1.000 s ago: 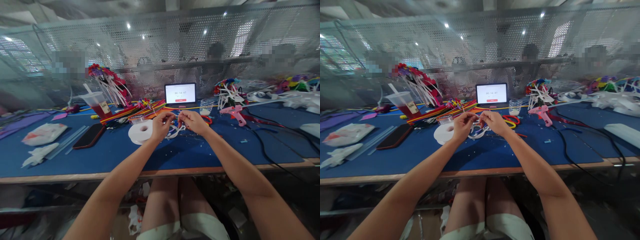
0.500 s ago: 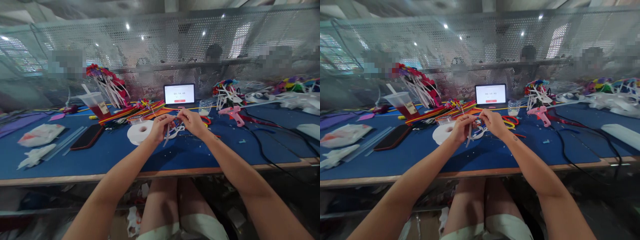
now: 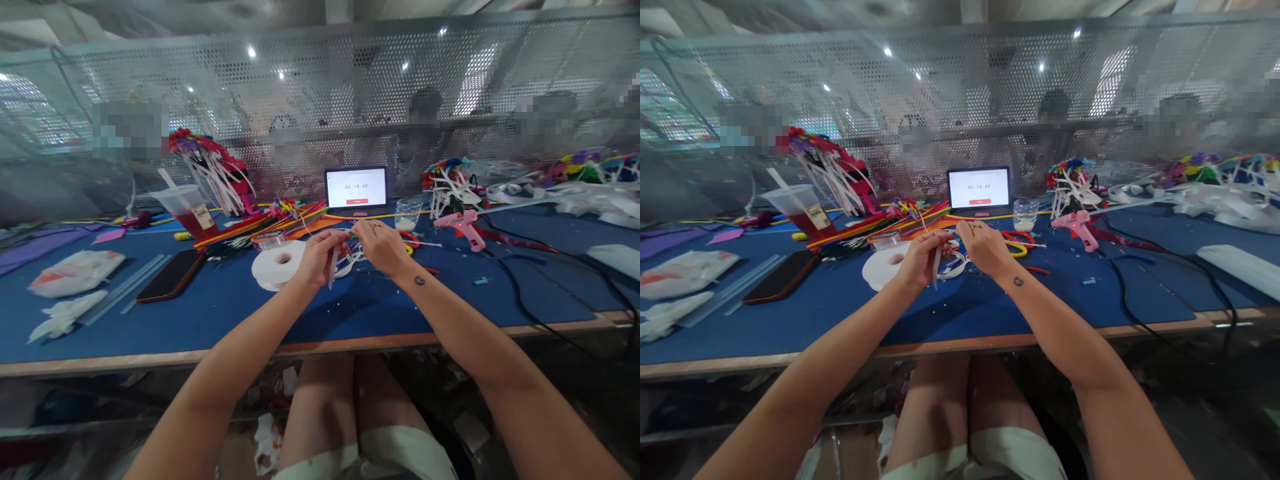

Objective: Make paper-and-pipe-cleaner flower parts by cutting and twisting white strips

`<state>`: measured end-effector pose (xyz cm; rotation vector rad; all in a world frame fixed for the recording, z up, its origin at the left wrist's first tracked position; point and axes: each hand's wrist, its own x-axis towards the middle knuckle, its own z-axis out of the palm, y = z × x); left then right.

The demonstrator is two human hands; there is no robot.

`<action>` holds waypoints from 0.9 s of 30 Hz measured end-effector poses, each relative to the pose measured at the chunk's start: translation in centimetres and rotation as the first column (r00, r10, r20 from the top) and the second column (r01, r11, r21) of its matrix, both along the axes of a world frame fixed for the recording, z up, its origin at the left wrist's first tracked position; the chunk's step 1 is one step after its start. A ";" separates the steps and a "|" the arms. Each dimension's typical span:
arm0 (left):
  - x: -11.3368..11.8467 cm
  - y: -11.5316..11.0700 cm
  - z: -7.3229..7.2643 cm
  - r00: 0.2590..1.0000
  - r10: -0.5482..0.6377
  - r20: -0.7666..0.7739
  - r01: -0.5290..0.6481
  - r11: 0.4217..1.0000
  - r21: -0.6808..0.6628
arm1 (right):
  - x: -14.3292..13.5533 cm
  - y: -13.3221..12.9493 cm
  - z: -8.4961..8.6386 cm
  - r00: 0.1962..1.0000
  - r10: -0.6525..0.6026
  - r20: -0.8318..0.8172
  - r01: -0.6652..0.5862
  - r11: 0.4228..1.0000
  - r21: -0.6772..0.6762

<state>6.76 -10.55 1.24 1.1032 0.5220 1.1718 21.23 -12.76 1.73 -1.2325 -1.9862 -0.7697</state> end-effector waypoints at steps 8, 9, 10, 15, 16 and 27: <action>0.1 0.0 0.1 0.993 0.107 -0.041 -0.098 0.979 0.178 | 0.0 0.0 -0.1 0.998 0.019 -0.056 -0.016 0.999 0.046; 0.1 0.0 0.1 0.992 0.118 -0.054 -0.105 0.973 0.206 | 0.0 0.0 -0.1 0.995 0.040 -0.096 -0.037 0.999 0.039; 0.1 0.1 0.1 0.990 0.127 -0.066 -0.108 0.967 0.230 | -0.1 0.0 0.0 0.988 0.064 -0.138 -0.061 0.998 0.028; -0.1 0.4 0.1 0.974 0.201 -0.108 -0.153 0.927 0.343 | -0.6 -0.6 0.3 0.897 0.198 -0.396 -0.241 0.969 -0.061; -0.1 0.4 0.1 0.966 0.228 -0.123 -0.167 0.912 0.375 | -0.6 -0.8 0.5 0.867 0.219 -0.448 -0.283 0.956 -0.080; -0.5 1.4 -0.8 0.869 0.470 -0.155 -0.286 0.733 0.618 | -0.5 -0.6 0.9 0.508 0.137 -0.850 -0.738 0.578 -0.348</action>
